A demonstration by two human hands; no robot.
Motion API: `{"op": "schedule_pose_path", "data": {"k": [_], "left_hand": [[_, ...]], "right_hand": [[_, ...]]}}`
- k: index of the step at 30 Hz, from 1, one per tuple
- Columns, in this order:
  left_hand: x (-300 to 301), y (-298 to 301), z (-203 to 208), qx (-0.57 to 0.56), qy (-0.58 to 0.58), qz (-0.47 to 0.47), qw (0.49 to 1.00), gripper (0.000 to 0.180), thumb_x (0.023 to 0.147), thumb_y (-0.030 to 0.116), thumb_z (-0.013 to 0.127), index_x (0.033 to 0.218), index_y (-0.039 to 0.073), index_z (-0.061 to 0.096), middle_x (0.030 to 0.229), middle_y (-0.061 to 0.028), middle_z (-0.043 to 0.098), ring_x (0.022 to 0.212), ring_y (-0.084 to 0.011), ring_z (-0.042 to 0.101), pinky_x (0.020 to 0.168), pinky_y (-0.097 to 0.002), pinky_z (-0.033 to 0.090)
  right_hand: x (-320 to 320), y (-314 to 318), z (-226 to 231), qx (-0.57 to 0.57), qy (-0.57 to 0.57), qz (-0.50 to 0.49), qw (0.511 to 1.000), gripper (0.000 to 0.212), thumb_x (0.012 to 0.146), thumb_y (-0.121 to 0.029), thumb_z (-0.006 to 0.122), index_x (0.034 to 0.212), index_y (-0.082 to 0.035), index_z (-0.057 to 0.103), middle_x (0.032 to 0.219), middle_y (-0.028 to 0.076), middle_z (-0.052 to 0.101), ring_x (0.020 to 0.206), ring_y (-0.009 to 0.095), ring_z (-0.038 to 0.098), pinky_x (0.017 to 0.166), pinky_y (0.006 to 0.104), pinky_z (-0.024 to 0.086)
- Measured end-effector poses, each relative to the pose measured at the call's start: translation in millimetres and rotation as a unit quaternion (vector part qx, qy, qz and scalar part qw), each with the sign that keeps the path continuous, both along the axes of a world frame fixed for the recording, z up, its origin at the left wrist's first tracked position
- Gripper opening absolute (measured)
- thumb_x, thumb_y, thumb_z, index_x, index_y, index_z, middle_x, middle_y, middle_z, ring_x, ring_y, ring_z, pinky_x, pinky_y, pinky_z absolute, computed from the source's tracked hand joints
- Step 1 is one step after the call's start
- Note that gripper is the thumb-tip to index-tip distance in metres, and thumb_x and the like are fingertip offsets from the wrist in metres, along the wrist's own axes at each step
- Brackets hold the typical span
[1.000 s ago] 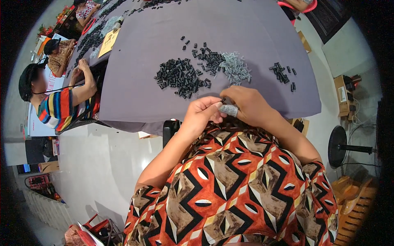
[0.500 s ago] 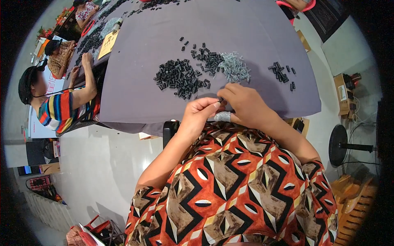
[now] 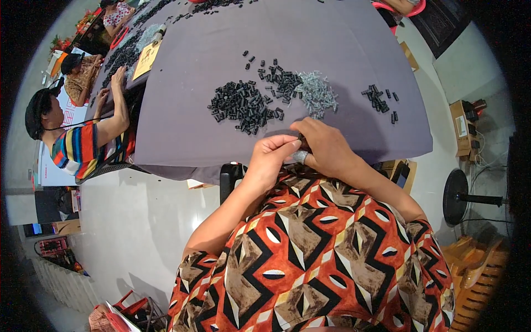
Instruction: Manually assembling small black plastic components on a workbench.
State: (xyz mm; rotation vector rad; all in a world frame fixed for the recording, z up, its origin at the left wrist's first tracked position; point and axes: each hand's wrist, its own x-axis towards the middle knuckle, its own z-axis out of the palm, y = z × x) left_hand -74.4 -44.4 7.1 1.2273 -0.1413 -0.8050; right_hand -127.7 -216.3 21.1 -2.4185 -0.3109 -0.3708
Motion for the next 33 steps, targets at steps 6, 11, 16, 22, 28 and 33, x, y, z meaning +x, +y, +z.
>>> {"op": "schedule_pose_path", "data": {"k": [6,11,16,22,28,33], "left_hand": [[-1.4,0.5,-0.2,0.032,-0.008,-0.048,0.998,0.015,0.095,0.014,0.061,0.100,0.002,0.070,0.087,0.0019,0.068,0.072,-0.0030,0.059,0.065,-0.0192,0.047],[-2.2,0.2,0.0,0.060,-0.018,-0.094,0.994,0.019,0.098,0.017,0.058,0.096,0.001,0.069,0.077,0.0022,0.065,0.063,-0.0029,0.057,0.059,-0.0179,0.046],[-3.7,-1.4,-11.9,0.031,-0.011,-0.081,0.996,0.020,0.098,0.018,0.057,0.093,0.002,0.069,0.068,0.0018,0.063,0.057,-0.0033,0.053,0.053,-0.0185,0.041],[-4.7,-4.4,0.2,0.042,-0.027,-0.114,0.992,0.023,0.099,0.019,0.055,0.097,0.000,0.067,0.077,0.0023,0.062,0.065,-0.0041,0.054,0.060,-0.0196,0.044],[21.7,17.9,12.9,0.180,-0.223,0.025,0.958,0.026,0.100,0.024,0.054,0.095,0.001,0.066,0.077,0.0001,0.063,0.068,-0.0061,0.054,0.064,-0.0219,0.045],[42.2,35.3,18.8,0.340,-0.453,0.097,0.819,0.022,0.089,0.022,0.070,0.091,0.000,0.064,0.073,-0.0021,0.059,0.066,-0.0090,0.053,0.058,-0.0257,0.043]], "right_hand": [[-1.2,-2.9,-6.9,-0.063,0.013,0.015,0.998,0.030,0.066,-0.014,0.070,0.091,-0.005,0.056,0.088,0.012,0.058,0.088,0.033,0.061,0.071,0.0456,0.050],[-5.7,-1.7,-16.3,-0.066,0.023,0.018,0.997,0.025,0.071,-0.018,0.069,0.087,-0.004,0.056,0.081,0.011,0.057,0.078,0.034,0.060,0.065,0.0447,0.048],[-4.3,-2.5,-19.6,-0.086,0.033,0.030,0.995,0.024,0.073,-0.021,0.068,0.085,-0.004,0.056,0.081,0.013,0.061,0.079,0.034,0.063,0.068,0.0460,0.051],[-5.8,-4.9,-18.4,-0.048,0.042,0.016,0.998,0.024,0.080,-0.026,0.065,0.086,-0.004,0.059,0.081,0.014,0.061,0.079,0.035,0.062,0.069,0.0453,0.049],[-4.1,-48.0,5.1,-0.006,0.127,-0.101,0.987,0.028,0.086,-0.034,0.064,0.096,-0.008,0.063,0.091,0.016,0.065,0.084,0.036,0.063,0.072,0.0443,0.049],[-9.4,-110.2,3.3,-0.002,0.086,-0.249,0.965,0.023,0.086,-0.024,0.067,0.096,-0.004,0.060,0.087,0.014,0.063,0.077,0.034,0.061,0.068,0.0426,0.047]]}}
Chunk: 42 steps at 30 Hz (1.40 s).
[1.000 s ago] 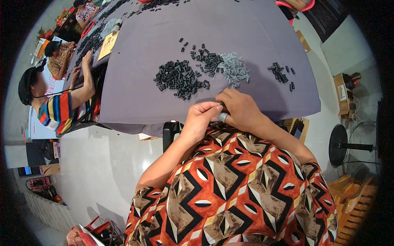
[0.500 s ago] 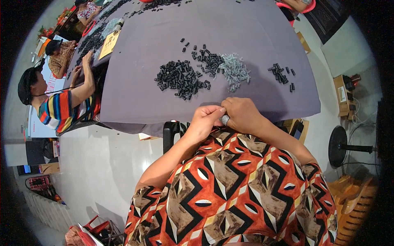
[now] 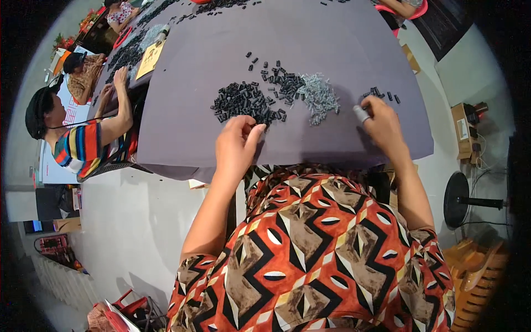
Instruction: Manually assembling small black plastic components on a workbench.
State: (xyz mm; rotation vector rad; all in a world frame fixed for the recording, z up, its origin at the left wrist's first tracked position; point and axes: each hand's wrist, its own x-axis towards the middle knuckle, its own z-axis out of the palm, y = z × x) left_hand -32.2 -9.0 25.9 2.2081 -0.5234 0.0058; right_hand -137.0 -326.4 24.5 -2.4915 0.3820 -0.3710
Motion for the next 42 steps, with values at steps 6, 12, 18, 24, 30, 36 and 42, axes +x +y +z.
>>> {"op": "schedule_pose_path", "data": {"k": [6,12,18,24,30,36,42], "left_hand": [[4.5,-14.2,-2.7,0.163,-0.156,-0.029,0.974,0.022,0.079,0.023,0.075,0.086,0.005,0.065,0.082,-0.0099,0.058,0.080,-0.0296,0.059,0.066,-0.0419,0.048],[5.8,-10.7,-11.0,0.144,-0.178,-0.042,0.973,0.014,0.080,0.015,0.071,0.088,0.005,0.066,0.082,-0.0103,0.059,0.081,-0.0301,0.059,0.068,-0.0416,0.048],[-4.3,-13.4,-3.6,0.099,-0.173,-0.048,0.979,0.012,0.082,0.013,0.070,0.091,0.005,0.067,0.081,-0.0114,0.060,0.073,-0.0295,0.060,0.063,-0.0391,0.048],[-13.7,-15.1,-9.8,0.106,-0.189,-0.101,0.971,0.012,0.079,0.010,0.069,0.090,0.005,0.067,0.081,-0.0103,0.058,0.080,-0.0316,0.059,0.068,-0.0420,0.049],[-17.3,-17.2,-9.4,0.122,-0.169,-0.107,0.972,0.016,0.079,0.010,0.070,0.094,0.006,0.066,0.084,-0.0104,0.058,0.081,-0.0316,0.060,0.068,-0.0419,0.050],[-15.7,-22.2,-8.6,0.144,-0.169,-0.134,0.966,0.015,0.082,0.011,0.069,0.096,0.007,0.066,0.087,-0.0103,0.059,0.083,-0.0326,0.060,0.069,-0.0426,0.049],[-18.6,-21.3,-11.8,-0.018,-0.114,-0.107,0.987,0.012,0.084,0.004,0.065,0.096,0.005,0.063,0.090,-0.0103,0.059,0.081,-0.0290,0.061,0.069,-0.0359,0.049]], "right_hand": [[0.4,-29.1,-3.7,-0.039,0.075,-0.090,0.992,0.027,0.082,-0.014,0.070,0.106,-0.005,0.061,0.091,0.014,0.063,0.080,0.032,0.061,0.070,0.0419,0.047],[3.2,-2.0,2.9,-0.116,-0.116,-0.021,0.986,0.030,0.082,-0.014,0.070,0.110,-0.008,0.062,0.101,0.012,0.061,0.085,0.033,0.062,0.074,0.0416,0.050],[36.2,58.3,4.4,-0.099,-0.150,0.199,0.964,0.022,0.076,-0.007,0.067,0.098,-0.008,0.063,0.097,0.009,0.058,0.097,0.030,0.059,0.081,0.0405,0.050],[79.7,81.1,-10.9,-0.133,-0.112,0.264,0.949,0.020,0.073,0.003,0.060,0.090,-0.006,0.063,0.092,0.009,0.057,0.093,0.030,0.058,0.077,0.0413,0.049],[94.9,85.4,-13.4,-0.132,-0.070,0.266,0.952,0.014,0.076,-0.001,0.056,0.087,-0.005,0.062,0.090,0.010,0.057,0.089,0.031,0.057,0.076,0.0430,0.048],[104.5,85.7,-15.6,-0.159,-0.041,0.274,0.948,0.011,0.075,-0.004,0.058,0.086,-0.003,0.060,0.089,0.013,0.058,0.090,0.033,0.058,0.077,0.0452,0.048],[76.8,82.7,-4.0,-0.051,-0.098,0.295,0.949,0.011,0.078,-0.002,0.060,0.086,-0.002,0.054,0.084,0.011,0.058,0.081,0.032,0.059,0.070,0.0397,0.048]]}}
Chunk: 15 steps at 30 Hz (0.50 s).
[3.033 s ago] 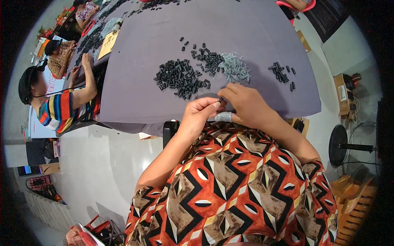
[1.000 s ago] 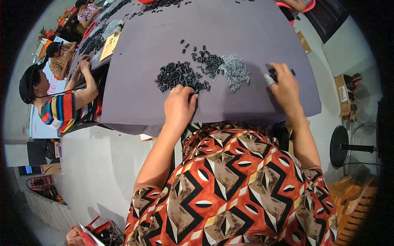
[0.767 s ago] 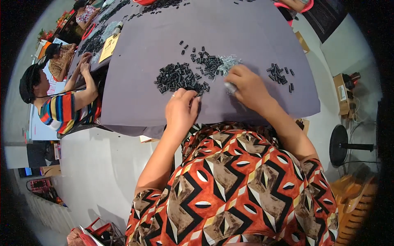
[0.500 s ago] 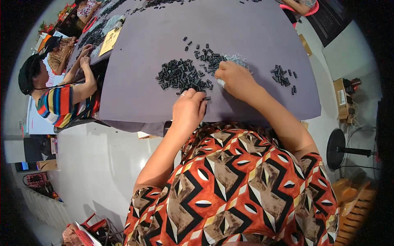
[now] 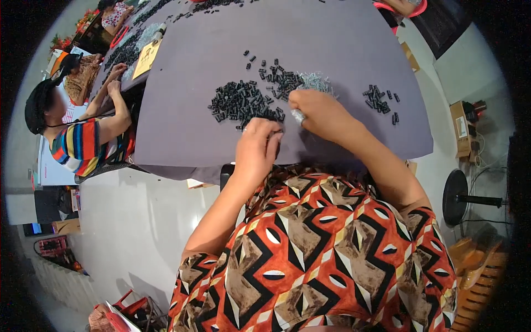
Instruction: Manually assembling small black plastic components on a workbench.
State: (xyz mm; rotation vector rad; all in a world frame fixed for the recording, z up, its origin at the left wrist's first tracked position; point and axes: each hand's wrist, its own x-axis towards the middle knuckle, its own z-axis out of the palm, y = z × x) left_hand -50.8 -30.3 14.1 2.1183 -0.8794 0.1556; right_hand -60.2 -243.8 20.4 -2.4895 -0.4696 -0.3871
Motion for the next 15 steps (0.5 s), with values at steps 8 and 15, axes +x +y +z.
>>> {"op": "schedule_pose_path", "data": {"k": [8,15], "left_hand": [[-1.7,-8.5,-8.0,-0.191,0.441,-0.040,0.876,0.013,0.093,0.005,0.063,0.105,-0.001,0.064,0.088,-0.0038,0.069,0.071,-0.0065,0.060,0.066,-0.0205,0.049],[-7.8,-10.3,-12.6,-0.189,0.438,-0.055,0.877,0.011,0.093,0.005,0.062,0.102,0.001,0.065,0.083,-0.0004,0.067,0.072,-0.0059,0.061,0.065,-0.0198,0.049]], "right_hand": [[-34.2,2.6,1.6,0.397,0.207,0.060,0.892,0.005,0.083,-0.001,0.062,0.085,-0.002,0.057,0.071,-0.003,0.054,0.069,0.005,0.049,0.061,0.0232,0.041],[-39.6,4.1,-4.5,0.395,0.237,0.059,0.886,0.005,0.081,0.000,0.064,0.086,-0.001,0.061,0.073,-0.002,0.058,0.069,0.006,0.052,0.062,0.0243,0.043]]}}
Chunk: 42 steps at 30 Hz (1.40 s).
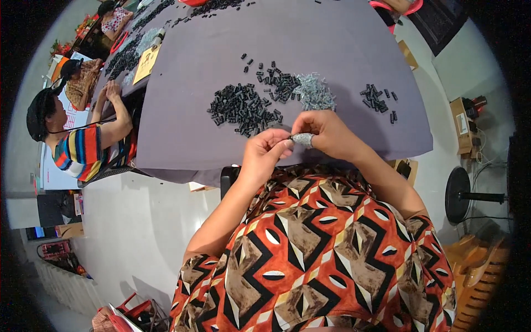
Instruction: Manually assembling small black plastic components on a workbench.
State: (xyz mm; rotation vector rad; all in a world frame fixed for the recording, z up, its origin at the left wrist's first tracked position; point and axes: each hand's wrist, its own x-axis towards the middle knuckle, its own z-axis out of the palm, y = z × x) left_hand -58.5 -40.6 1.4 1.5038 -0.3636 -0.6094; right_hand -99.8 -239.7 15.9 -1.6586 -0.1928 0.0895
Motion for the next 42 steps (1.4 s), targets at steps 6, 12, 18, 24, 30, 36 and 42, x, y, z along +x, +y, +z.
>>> {"op": "schedule_pose_path", "data": {"k": [6,12,18,24,30,36,42], "left_hand": [[-2.1,2.3,-6.0,0.011,-0.006,-0.013,1.000,0.009,0.093,0.005,0.061,0.101,0.002,0.065,0.082,0.0002,0.067,0.071,-0.0052,0.061,0.065,-0.0190,0.048],[2.2,6.0,-3.4,-0.010,0.029,-0.043,0.999,0.015,0.094,0.004,0.059,0.108,0.000,0.064,0.088,-0.0048,0.070,0.072,-0.0082,0.063,0.066,-0.0214,0.051],[2.2,3.2,7.5,-0.041,0.101,-0.007,0.994,0.017,0.094,0.008,0.061,0.110,0.002,0.064,0.093,-0.0058,0.071,0.076,-0.0101,0.065,0.068,-0.0232,0.053],[2.3,1.9,5.9,-0.079,0.109,0.048,0.990,0.018,0.094,0.010,0.062,0.111,0.004,0.064,0.085,-0.0010,0.064,0.076,-0.0091,0.060,0.068,-0.0227,0.051],[-0.8,-0.2,10.7,-0.158,0.197,0.025,0.967,0.018,0.095,0.010,0.060,0.111,0.003,0.064,0.080,-0.0004,0.062,0.072,-0.0088,0.058,0.068,-0.0230,0.051],[2.0,1.0,-2.0,-0.180,0.243,0.042,0.952,0.016,0.096,0.008,0.058,0.109,0.002,0.064,0.086,-0.0060,0.067,0.074,-0.0130,0.066,0.071,-0.0261,0.057],[-0.3,0.7,-6.0,-0.158,0.217,0.027,0.963,0.013,0.095,0.007,0.060,0.106,0.001,0.064,0.088,-0.0077,0.069,0.077,-0.0150,0.069,0.071,-0.0261,0.058]], "right_hand": [[-5.7,3.0,9.3,-0.149,-0.090,-0.017,0.984,0.009,0.079,0.000,0.066,0.087,0.000,0.061,0.075,0.006,0.061,0.069,0.014,0.059,0.064,0.0294,0.047],[-8.2,1.4,19.1,-0.218,-0.116,-0.022,0.969,0.011,0.077,0.000,0.065,0.087,0.000,0.061,0.077,0.011,0.060,0.070,0.022,0.062,0.065,0.0326,0.049],[-14.7,-0.8,8.6,-0.107,-0.044,-0.057,0.992,0.010,0.080,-0.001,0.065,0.089,0.001,0.062,0.080,0.006,0.064,0.075,0.013,0.061,0.067,0.0274,0.049],[-18.5,2.9,3.7,-0.060,-0.002,-0.047,0.997,0.009,0.084,-0.002,0.067,0.091,0.001,0.062,0.083,0.000,0.064,0.078,0.005,0.059,0.069,0.0223,0.048],[-20.5,11.2,-2.5,-0.014,0.014,-0.049,0.999,0.008,0.085,-0.001,0.067,0.091,0.000,0.062,0.083,-0.001,0.063,0.078,0.005,0.058,0.070,0.0219,0.048],[-19.5,11.5,-7.6,-0.019,0.012,-0.056,0.998,0.009,0.085,-0.001,0.067,0.092,0.000,0.062,0.083,-0.001,0.064,0.077,0.005,0.059,0.069,0.0217,0.049],[-18.3,11.0,-9.2,-0.007,0.011,-0.078,0.997,0.010,0.085,-0.002,0.069,0.093,-0.001,0.063,0.083,-0.001,0.064,0.076,0.005,0.059,0.067,0.0214,0.048]]}}
